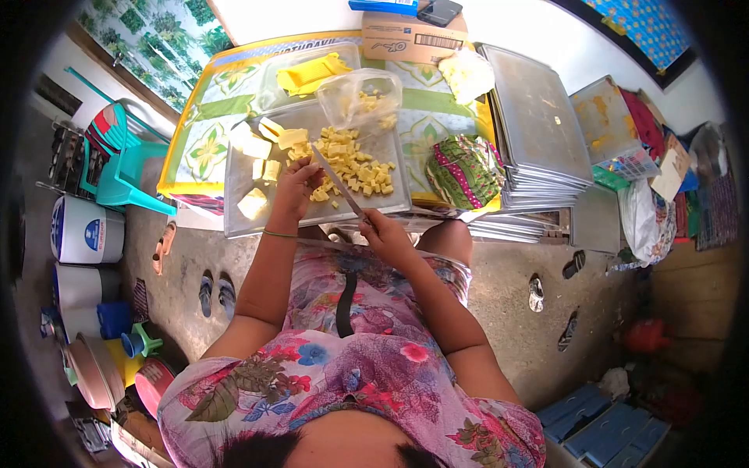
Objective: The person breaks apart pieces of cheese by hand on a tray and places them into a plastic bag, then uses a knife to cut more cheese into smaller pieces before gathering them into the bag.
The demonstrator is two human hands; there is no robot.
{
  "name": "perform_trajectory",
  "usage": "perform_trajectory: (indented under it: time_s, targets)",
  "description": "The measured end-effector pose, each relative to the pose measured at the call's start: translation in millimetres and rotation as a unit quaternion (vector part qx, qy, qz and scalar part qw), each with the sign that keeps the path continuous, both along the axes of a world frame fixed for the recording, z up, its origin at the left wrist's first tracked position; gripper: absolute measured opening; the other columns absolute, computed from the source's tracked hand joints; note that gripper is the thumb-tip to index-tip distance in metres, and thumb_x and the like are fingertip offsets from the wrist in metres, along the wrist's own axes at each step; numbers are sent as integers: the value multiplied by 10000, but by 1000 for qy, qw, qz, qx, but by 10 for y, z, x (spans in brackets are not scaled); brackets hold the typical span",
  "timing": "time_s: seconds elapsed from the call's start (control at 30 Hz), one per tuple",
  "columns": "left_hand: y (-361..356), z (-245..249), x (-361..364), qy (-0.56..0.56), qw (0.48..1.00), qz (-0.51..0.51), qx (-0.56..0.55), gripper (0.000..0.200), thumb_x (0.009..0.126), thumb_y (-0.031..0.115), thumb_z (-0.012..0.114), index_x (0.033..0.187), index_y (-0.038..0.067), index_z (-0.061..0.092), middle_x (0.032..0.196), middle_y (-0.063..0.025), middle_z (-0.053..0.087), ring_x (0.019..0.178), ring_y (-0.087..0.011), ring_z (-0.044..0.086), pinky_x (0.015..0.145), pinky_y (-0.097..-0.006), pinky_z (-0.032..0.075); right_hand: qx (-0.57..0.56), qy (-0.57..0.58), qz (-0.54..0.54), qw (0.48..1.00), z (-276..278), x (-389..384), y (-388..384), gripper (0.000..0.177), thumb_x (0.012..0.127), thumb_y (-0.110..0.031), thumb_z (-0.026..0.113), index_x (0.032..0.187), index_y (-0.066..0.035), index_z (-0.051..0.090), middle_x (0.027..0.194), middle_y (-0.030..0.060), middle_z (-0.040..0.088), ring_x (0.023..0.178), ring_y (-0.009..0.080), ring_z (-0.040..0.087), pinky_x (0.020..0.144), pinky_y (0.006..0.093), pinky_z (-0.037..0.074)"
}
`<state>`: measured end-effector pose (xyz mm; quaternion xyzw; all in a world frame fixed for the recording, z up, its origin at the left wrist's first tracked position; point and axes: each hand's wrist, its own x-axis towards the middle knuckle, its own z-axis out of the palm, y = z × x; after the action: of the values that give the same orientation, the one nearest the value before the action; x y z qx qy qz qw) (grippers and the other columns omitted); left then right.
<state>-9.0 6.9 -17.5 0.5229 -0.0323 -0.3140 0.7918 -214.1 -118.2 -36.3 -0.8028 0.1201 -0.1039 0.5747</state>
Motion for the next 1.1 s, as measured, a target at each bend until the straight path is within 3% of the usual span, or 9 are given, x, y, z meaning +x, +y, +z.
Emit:
perform_trajectory:
  time_s: [0.23, 0.33, 0.53, 0.87, 1.1]
  targets:
    - [20, 182, -87, 124, 990, -8, -74, 143, 854, 86, 626, 989, 82, 581, 903, -52, 669, 820, -150, 649, 691, -271, 515, -15, 33, -24, 999, -10, -3, -1, 293, 921, -240, 526, 1124, -29, 514, 742, 159, 598, 692, 304, 599, 634, 375, 448]
    - [11, 161, -69, 118, 991, -1, -62, 151, 846, 87, 638, 985, 84, 582, 921, -45, 673, 823, -146, 651, 689, -273, 510, -11, 39, -32, 999, -8, 1, -3, 295, 923, -246, 522, 1129, -35, 516, 744, 163, 599, 704, 314, 605, 638, 381, 450]
    - [-1, -14, 28, 3, 999, 35, 12, 202, 839, 70, 650, 1032, 38, 599, 880, -55, 661, 787, -148, 644, 657, -262, 519, -54, 45, -23, 997, 159, 7, 27, 310, 921, -257, 527, 1147, -43, 524, 796, 182, 617, 758, 347, 613, 677, 395, 464]
    - [58, 115, -15, 67, 995, 14, -67, 176, 845, 35, 617, 1020, 28, 604, 853, -60, 650, 754, -164, 639, 703, -304, 550, -133, 41, -17, 990, 247, -6, 27, 296, 913, -236, 523, 1161, -76, 546, 974, 181, 625, 892, 360, 604, 748, 415, 478]
    - [119, 106, 11, 95, 990, -6, -102, 172, 859, 65, 606, 1029, 41, 602, 874, -66, 645, 807, -183, 637, 756, -334, 549, -188, 21, -33, 981, 299, -15, 46, 294, 905, -224, 528, 1171, -103, 549, 1023, 141, 621, 875, 346, 609, 730, 422, 492]
